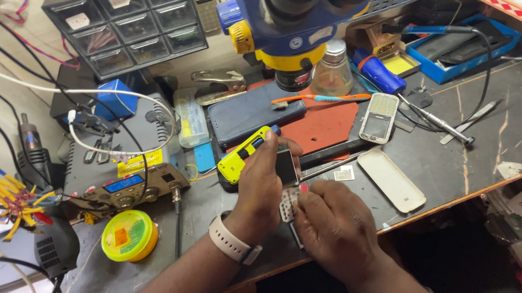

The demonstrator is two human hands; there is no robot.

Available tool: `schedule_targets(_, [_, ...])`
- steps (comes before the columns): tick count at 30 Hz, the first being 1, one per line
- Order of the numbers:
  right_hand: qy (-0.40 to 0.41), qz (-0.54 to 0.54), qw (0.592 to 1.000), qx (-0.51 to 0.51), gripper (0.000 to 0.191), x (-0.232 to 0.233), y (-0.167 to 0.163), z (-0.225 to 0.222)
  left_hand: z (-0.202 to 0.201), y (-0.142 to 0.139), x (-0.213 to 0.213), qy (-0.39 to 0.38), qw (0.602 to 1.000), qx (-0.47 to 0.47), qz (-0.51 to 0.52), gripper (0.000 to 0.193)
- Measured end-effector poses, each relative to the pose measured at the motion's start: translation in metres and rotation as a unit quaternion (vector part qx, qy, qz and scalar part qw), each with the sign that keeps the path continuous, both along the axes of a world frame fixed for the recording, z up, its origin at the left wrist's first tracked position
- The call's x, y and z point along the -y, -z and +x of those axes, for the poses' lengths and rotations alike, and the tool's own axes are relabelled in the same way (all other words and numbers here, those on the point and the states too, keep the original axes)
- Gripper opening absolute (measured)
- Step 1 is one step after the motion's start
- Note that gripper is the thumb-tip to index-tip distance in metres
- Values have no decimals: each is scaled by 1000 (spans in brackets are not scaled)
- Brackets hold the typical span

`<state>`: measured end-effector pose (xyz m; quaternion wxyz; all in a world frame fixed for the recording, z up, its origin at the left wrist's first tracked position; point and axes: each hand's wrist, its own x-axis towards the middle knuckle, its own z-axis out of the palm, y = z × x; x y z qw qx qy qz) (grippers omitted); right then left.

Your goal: The person disassembles a yellow feature phone, removes the keypad, and uses a hot air gun and a metal tool to work on the circuit board. The phone casing and keypad are placed on the workbench.

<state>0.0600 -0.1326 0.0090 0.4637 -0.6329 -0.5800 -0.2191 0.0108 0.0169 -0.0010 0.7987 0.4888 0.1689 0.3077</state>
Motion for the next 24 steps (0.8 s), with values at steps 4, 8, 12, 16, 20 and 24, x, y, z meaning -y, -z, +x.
schedule_targets(4, [-74, -30, 993, -90, 18, -1, -2, 0, -2, -1, -5, -12, 999, -4, 35, 49])
schedule_targets(8, [31, -63, 969, -236, 27, -1, -5, -1, -1, -4, -1, -10, 998, 13, 58, 47])
schedule_targets(12, [43, -82, 935, -342, 42, -1, -7, -2, -4, -7, 4, -3, 996, 17, 90, 47])
schedule_targets(16, [19, -78, 942, -325, 34, -4, -4, -8, -5, -8, 6, -15, 993, 1, 119, 48])
schedule_targets(20, [37, -44, 956, -287, 28, -4, -2, -16, -7, -6, 7, -30, 979, 8, 200, 49])
schedule_targets(24, [38, -43, 964, -260, 19, -2, -3, -15, -6, -3, 6, -17, 979, 20, 204, 49])
